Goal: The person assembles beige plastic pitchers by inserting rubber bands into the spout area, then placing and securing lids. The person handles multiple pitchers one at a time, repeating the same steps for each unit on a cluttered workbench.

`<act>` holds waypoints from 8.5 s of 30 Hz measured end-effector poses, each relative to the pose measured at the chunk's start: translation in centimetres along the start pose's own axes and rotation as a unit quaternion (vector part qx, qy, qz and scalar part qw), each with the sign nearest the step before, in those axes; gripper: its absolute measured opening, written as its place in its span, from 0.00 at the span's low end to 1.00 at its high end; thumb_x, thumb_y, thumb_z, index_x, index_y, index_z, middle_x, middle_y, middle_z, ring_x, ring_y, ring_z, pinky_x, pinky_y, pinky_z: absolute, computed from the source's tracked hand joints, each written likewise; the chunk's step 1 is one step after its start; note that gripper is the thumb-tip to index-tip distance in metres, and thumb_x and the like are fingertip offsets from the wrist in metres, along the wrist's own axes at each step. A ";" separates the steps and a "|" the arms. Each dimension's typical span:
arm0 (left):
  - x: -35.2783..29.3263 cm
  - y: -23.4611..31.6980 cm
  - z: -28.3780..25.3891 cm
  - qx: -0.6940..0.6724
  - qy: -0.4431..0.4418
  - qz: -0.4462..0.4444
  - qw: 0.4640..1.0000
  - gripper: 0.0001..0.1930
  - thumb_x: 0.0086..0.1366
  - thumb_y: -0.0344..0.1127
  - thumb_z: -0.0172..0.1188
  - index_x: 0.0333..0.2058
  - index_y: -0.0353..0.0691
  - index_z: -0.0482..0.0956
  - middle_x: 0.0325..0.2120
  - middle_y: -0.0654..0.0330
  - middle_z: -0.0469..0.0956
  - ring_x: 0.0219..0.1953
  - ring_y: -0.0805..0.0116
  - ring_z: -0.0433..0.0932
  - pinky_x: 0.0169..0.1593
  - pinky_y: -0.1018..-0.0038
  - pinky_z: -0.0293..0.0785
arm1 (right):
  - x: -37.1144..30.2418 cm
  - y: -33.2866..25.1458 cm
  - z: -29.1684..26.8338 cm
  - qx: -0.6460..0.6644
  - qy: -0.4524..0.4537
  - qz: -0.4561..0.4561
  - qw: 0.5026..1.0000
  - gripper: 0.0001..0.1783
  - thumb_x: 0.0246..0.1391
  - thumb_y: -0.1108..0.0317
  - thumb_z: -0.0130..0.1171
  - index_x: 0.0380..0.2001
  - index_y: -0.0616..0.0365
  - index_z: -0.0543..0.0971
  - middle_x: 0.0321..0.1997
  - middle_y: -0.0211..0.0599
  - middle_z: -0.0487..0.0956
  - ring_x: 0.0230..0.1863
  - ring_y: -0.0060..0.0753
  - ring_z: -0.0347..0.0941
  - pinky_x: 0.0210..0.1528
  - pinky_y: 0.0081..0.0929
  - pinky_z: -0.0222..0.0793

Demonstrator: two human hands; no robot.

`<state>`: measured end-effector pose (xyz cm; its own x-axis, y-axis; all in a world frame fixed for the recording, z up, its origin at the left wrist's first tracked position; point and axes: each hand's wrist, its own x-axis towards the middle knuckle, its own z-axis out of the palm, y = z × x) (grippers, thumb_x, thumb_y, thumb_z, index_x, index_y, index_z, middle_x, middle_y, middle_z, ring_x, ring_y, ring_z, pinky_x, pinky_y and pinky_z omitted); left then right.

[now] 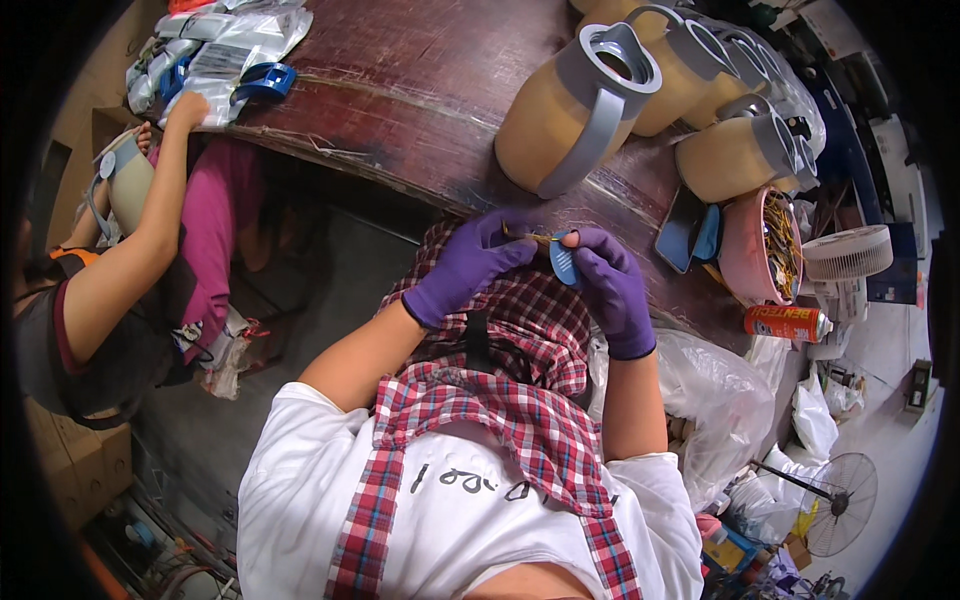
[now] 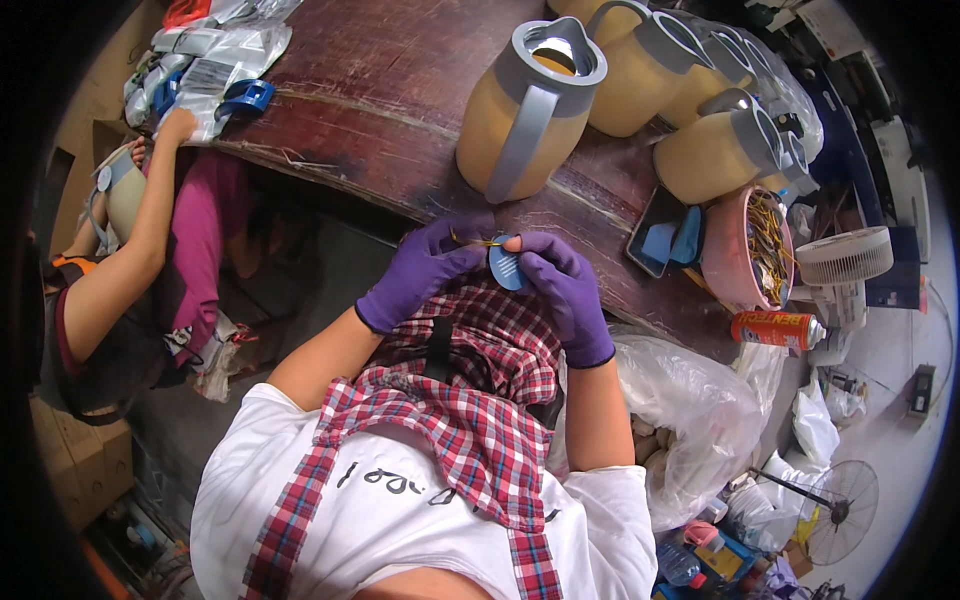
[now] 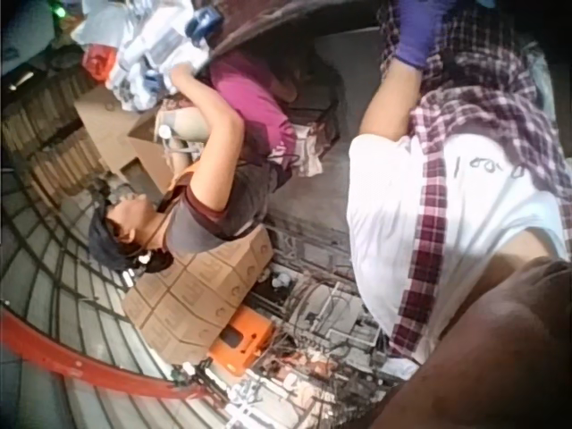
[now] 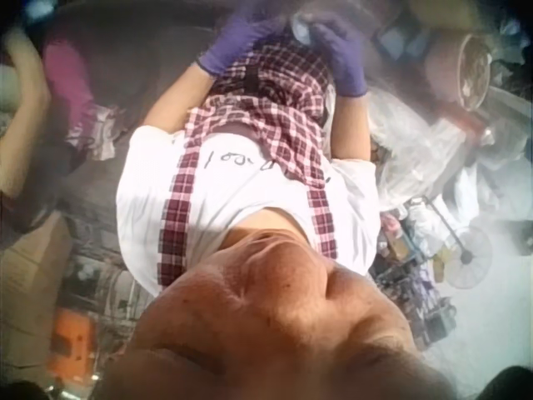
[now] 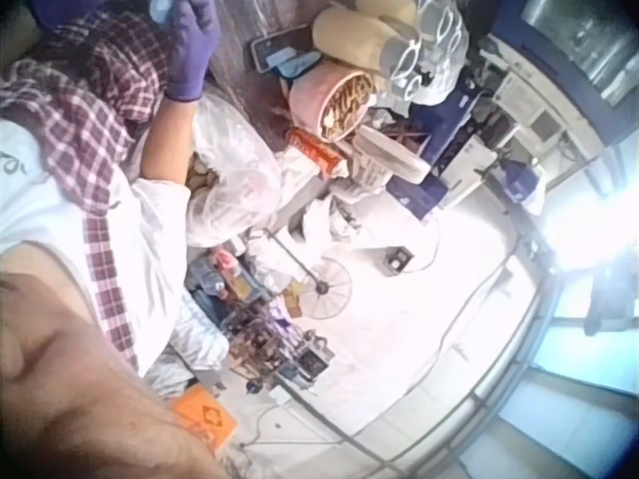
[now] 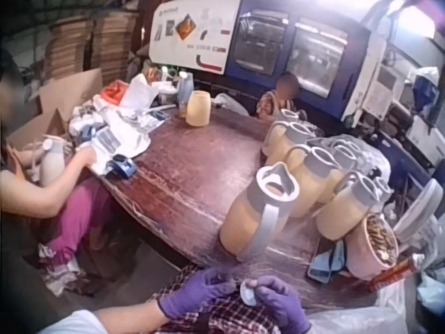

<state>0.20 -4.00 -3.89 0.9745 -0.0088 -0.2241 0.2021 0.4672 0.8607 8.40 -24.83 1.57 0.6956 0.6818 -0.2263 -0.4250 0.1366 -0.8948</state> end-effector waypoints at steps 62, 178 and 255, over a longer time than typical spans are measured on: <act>1.3 6.5 -1.9 0.651 0.185 0.427 0.600 0.23 0.77 0.43 0.44 0.62 0.32 0.66 0.56 0.51 0.74 0.57 0.55 0.73 0.62 0.62 0.70 | -30.2 29.2 -29.2 -0.409 0.633 0.338 0.564 0.38 0.52 0.41 0.58 0.61 0.51 0.72 0.65 0.43 0.73 0.66 0.46 0.68 0.66 0.45 0.64; 21.6 15.3 3.4 0.390 -0.051 0.310 0.866 0.11 0.73 0.37 0.57 0.50 0.40 0.73 0.43 0.62 0.77 0.43 0.74 0.75 0.49 0.75 0.72 | -34.2 26.4 -32.1 -0.704 0.403 0.273 0.517 0.34 0.61 0.42 0.43 0.63 0.49 0.71 0.65 0.43 0.71 0.68 0.48 0.61 0.69 0.49 0.54; -5.1 8.0 8.4 0.246 0.025 0.132 0.960 0.13 0.69 0.38 0.61 0.43 0.34 0.79 0.35 0.65 0.80 0.38 0.78 0.76 0.46 0.77 0.72 | -12.7 -8.9 -0.1 -0.340 -0.032 -0.449 0.826 0.21 0.62 0.61 0.44 0.44 0.61 0.83 0.45 0.44 0.82 0.54 0.52 0.77 0.61 0.53 0.60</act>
<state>-2.30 -7.65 8.03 0.9947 0.1006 0.0204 -0.0177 -0.0272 0.9995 3.40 -34.77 12.41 0.5125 0.5641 0.6474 0.6846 0.1868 -0.7046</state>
